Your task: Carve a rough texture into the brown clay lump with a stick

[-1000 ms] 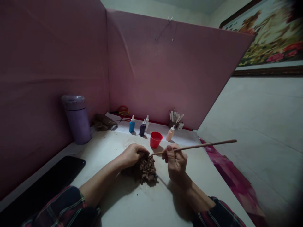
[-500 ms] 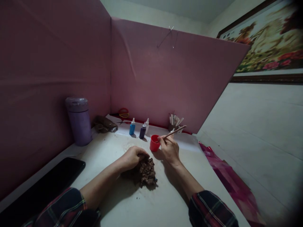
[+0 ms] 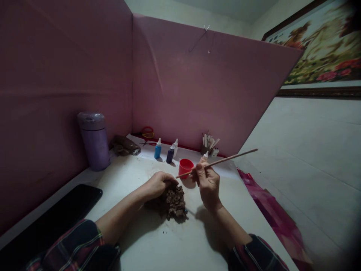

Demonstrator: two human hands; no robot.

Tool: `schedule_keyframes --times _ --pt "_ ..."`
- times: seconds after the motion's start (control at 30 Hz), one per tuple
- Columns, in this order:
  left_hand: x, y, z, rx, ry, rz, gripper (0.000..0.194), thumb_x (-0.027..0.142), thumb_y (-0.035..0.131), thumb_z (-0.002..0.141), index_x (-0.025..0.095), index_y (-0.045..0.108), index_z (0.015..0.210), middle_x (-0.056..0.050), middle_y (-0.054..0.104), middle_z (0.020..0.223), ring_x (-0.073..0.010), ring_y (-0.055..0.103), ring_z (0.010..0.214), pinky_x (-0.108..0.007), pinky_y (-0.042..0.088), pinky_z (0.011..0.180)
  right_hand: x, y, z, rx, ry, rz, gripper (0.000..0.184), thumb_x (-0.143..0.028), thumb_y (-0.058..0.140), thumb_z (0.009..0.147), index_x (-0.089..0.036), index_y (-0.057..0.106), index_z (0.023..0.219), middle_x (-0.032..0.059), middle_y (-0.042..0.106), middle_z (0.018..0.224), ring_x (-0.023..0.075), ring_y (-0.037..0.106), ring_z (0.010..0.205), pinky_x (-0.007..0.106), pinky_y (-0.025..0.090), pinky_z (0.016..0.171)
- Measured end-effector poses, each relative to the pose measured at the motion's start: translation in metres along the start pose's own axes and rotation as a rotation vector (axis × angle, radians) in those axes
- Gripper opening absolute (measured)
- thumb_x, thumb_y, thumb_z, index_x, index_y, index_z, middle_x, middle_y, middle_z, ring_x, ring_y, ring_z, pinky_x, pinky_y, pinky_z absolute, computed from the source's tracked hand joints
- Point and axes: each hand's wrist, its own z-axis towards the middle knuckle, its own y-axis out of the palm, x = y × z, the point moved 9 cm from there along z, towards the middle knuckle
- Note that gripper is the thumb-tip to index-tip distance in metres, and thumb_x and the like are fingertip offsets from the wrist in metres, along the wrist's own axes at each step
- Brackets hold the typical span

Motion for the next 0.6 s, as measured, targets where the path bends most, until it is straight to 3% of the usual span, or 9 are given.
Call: schedule_keyframes --times 0.17,0.33,0.43,0.6 --pt "0.008 -0.002 -0.002 0.002 0.046 -0.005 0.031 0.025 0.05 0.078 0.01 0.073 0.094 -0.008 0.074 0.089 -0.0189 0.063 0.08 -0.029 0.046 0.077 -0.004 0.032 -0.022 -0.292 -0.088 -0.154 0.028 -0.037 0.051 0.093 -0.018 0.056 0.073 -0.0021 0.054 0.056 0.0114 0.05 0.049 0.023 0.04 0.049" --pt "0.008 0.0 -0.002 -0.026 0.065 0.012 0.029 0.027 0.05 0.08 0.01 0.073 0.086 -0.006 0.071 0.079 -0.0164 0.06 0.071 -0.026 0.044 0.067 -0.004 0.043 -0.03 -0.378 -0.179 -0.286 0.025 -0.03 0.048 0.095 -0.019 0.054 0.073 -0.0027 0.051 0.06 0.0111 0.047 0.053 0.023 0.039 0.053" --pt "0.004 -0.001 -0.001 -0.012 0.065 0.006 0.03 0.027 0.05 0.08 0.01 0.073 0.089 -0.006 0.072 0.081 -0.0171 0.061 0.072 -0.027 0.045 0.069 -0.007 0.039 -0.031 -0.345 -0.197 -0.27 0.027 -0.03 0.047 0.095 -0.019 0.054 0.072 -0.0021 0.051 0.061 0.0113 0.048 0.054 0.024 0.038 0.053" --pt "0.0 -0.002 0.002 0.011 0.055 0.013 0.031 0.026 0.052 0.078 0.011 0.074 0.094 -0.008 0.074 0.09 -0.0195 0.064 0.082 -0.03 0.047 0.08 -0.01 0.012 -0.029 -0.099 -0.165 -0.119 0.028 -0.031 0.045 0.097 -0.019 0.054 0.073 -0.0024 0.05 0.058 0.0112 0.048 0.05 0.023 0.039 0.05"
